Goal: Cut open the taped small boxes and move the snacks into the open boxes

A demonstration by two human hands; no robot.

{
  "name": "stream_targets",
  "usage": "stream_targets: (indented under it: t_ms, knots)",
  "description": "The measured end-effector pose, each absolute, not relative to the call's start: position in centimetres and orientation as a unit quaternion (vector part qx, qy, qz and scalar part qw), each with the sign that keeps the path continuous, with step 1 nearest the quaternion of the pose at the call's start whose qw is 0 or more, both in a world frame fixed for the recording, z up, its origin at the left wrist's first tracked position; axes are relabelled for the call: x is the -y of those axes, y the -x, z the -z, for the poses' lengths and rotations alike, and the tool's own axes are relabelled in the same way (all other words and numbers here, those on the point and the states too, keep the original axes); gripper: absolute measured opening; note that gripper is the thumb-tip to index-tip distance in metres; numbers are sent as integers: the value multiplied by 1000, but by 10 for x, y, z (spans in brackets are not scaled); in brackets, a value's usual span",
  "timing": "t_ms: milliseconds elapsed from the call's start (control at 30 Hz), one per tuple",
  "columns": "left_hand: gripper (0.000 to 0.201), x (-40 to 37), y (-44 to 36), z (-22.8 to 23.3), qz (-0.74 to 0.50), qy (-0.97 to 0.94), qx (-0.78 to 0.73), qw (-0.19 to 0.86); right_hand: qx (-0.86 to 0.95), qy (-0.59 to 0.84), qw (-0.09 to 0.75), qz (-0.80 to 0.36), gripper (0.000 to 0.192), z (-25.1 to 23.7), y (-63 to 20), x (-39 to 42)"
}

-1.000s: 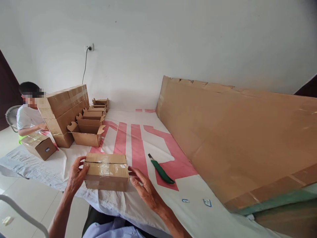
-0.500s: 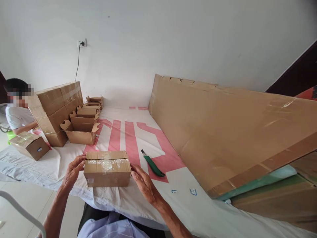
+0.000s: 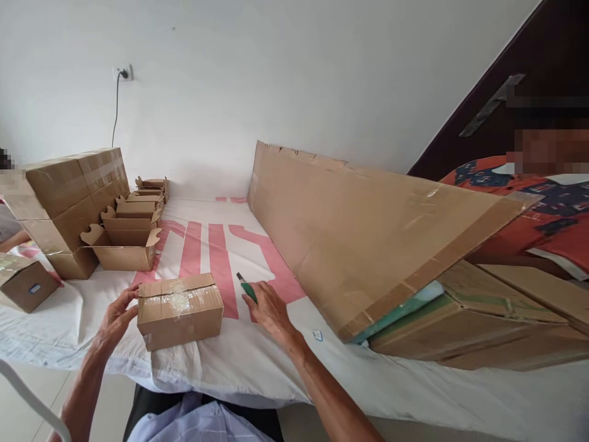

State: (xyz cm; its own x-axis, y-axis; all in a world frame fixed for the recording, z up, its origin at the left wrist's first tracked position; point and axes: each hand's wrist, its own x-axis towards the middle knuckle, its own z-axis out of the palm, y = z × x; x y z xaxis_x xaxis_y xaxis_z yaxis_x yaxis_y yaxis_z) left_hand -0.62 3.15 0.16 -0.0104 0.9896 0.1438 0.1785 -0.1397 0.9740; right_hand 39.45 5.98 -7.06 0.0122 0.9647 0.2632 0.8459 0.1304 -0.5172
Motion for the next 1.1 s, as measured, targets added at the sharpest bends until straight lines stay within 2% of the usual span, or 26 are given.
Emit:
stream_targets:
  t_ms: [100, 167, 300, 400, 467, 567, 600, 700, 833, 1100]
  knots:
    - [50, -33, 4, 2, -511, -564, -500, 414, 653, 741, 126, -91, 32, 77, -413, -69]
    - [48, -32, 2, 2, -519, -557, -498, 415, 646, 750, 89, -110, 29, 80, -416, -72]
    - [44, -26, -3, 1, -519, -555, -504, 411, 640, 751, 109, -120, 24, 82, -417, -76]
    - [46, -23, -4, 1, -510, -542, -516, 424, 637, 748, 145, -114, 34, 74, -420, -78]
    - [49, -23, -5, 1, -508, -532, -523, 431, 642, 721, 220, -140, 38, 60, -420, -76]
    - [51, -23, -4, 3, -504, -534, -526, 429, 655, 604, 369, -264, 42, 24, -408, -68]
    - [51, -23, -4, 4, -503, -536, -526, 428, 667, 555, 392, -305, 43, 9, -401, -65]
    - [53, -23, -4, 6, -506, -539, -516, 432, 725, 445, 374, -369, 38, -33, -372, -55]
    - [49, -25, -3, 12, -518, -559, -486, 427, 776, 376, 314, -398, 31, -71, -339, -51]
    - [42, -24, -2, 14, -527, -569, -462, 430, 815, 358, 265, -372, 32, -91, -318, -56]
